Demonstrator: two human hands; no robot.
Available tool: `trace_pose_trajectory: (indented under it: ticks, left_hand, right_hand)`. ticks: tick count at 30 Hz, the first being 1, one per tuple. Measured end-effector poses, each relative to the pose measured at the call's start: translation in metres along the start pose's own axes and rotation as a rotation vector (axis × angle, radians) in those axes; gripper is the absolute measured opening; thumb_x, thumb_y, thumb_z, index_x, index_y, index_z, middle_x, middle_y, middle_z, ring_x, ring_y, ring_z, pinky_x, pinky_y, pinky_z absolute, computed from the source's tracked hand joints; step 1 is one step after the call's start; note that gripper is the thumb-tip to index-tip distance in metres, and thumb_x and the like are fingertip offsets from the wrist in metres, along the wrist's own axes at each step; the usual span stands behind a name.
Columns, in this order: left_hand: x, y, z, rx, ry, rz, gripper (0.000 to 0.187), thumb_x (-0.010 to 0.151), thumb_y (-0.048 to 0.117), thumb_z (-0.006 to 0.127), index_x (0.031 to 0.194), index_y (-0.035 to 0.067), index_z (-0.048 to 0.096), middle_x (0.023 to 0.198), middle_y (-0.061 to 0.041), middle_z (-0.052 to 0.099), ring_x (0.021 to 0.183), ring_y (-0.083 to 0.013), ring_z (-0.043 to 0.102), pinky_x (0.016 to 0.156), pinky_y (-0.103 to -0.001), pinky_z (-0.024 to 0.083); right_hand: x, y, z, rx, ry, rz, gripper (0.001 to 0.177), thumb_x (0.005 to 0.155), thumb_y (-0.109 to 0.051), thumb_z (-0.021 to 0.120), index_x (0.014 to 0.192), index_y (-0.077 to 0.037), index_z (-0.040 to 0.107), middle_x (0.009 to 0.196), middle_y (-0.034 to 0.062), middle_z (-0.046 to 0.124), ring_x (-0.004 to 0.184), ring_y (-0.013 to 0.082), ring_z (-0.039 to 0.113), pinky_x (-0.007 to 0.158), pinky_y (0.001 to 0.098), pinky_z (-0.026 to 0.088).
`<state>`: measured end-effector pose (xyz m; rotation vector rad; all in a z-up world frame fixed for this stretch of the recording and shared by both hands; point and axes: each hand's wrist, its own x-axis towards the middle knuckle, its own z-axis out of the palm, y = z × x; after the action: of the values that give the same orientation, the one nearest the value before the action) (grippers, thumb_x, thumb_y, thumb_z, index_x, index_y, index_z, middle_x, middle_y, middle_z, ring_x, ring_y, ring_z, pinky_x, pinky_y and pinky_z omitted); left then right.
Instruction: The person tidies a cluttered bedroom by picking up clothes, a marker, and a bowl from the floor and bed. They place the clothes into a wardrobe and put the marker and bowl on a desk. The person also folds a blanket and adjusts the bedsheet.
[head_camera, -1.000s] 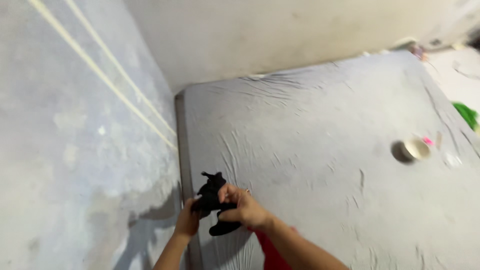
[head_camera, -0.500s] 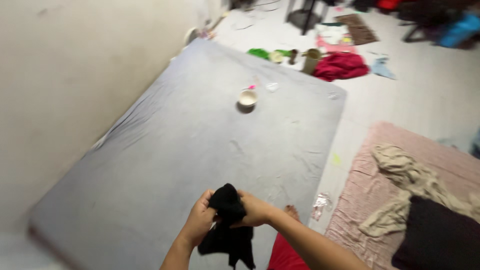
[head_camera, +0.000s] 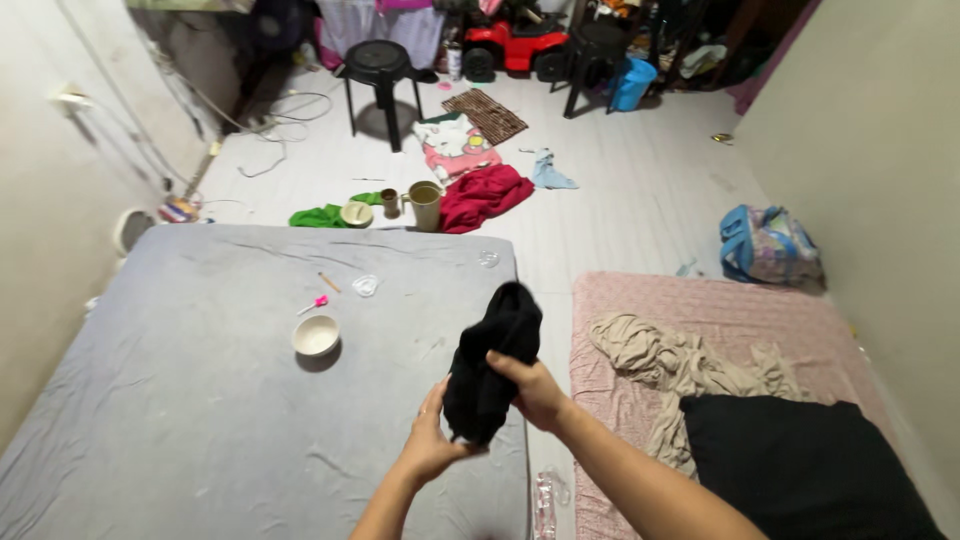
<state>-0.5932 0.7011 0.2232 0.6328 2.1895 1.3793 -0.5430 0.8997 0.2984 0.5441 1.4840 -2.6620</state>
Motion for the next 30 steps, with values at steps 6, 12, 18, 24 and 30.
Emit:
trace_pose_trajectory:
  ticks: [6,12,18,24,30]
  left_hand:
    - [0.142,-0.021,0.027,-0.664,-0.052,-0.031,0.06,0.081,0.011,0.07,0.139,0.014,0.055,0.123,-0.011,0.067,0.111,-0.0226,0.062,0.094,-0.033,0.051]
    - [0.289,0.005,-0.035,-0.918,-0.039,-0.277,0.035,0.095,0.028,0.057,0.127,0.016,0.05,0.1,-0.004,0.062,0.084,-0.0169,0.057,0.07,-0.038,0.053]
    - [0.443,0.05,-0.109,-0.879,-0.097,-0.143,0.036,0.092,0.028,0.062,0.125,0.015,0.052,0.1,-0.004,0.064,0.081,-0.0137,0.062,0.064,-0.031,0.053]
    - [0.537,0.096,-0.124,-0.725,-0.209,-0.098,0.04,0.089,0.024,0.067,0.124,0.014,0.051,0.099,-0.006,0.063,0.077,-0.0124,0.059,0.06,-0.028,0.05]
    - [0.599,0.139,-0.082,-0.414,-0.45,0.062,0.055,0.082,0.022,0.078,0.127,0.005,0.052,0.096,-0.014,0.063,0.075,-0.0179,0.056,0.063,-0.03,0.047]
  right_hand:
    - [0.084,-0.054,-0.038,0.258,0.013,-0.06,0.037,0.086,-0.025,0.065,0.115,-0.002,0.062,0.105,0.0083,0.072,0.097,0.0199,0.069,0.088,0.035,0.057]
    - [0.224,-0.059,-0.108,-0.003,0.421,-0.128,0.024,0.092,-0.02,0.07,0.099,0.003,0.07,0.086,0.0099,0.071,0.079,0.0238,0.065,0.075,0.0397,0.053]
    - [0.341,-0.076,-0.132,-0.457,0.884,0.053,0.067,0.07,-0.021,0.076,0.129,0.0,0.051,0.114,0.0169,0.064,0.104,0.029,0.065,0.092,0.0439,0.053]
    - [0.395,-0.108,-0.093,-1.219,0.654,-0.602,0.128,0.043,-0.022,0.098,0.146,-0.005,0.026,0.146,0.0303,0.03,0.137,0.0495,0.034,0.108,0.049,0.031]
    - [0.459,-0.141,-0.133,-0.629,0.888,-0.56,0.077,0.07,-0.027,0.088,0.135,-0.008,0.052,0.119,0.0125,0.071,0.108,0.0226,0.068,0.093,0.0344,0.054]
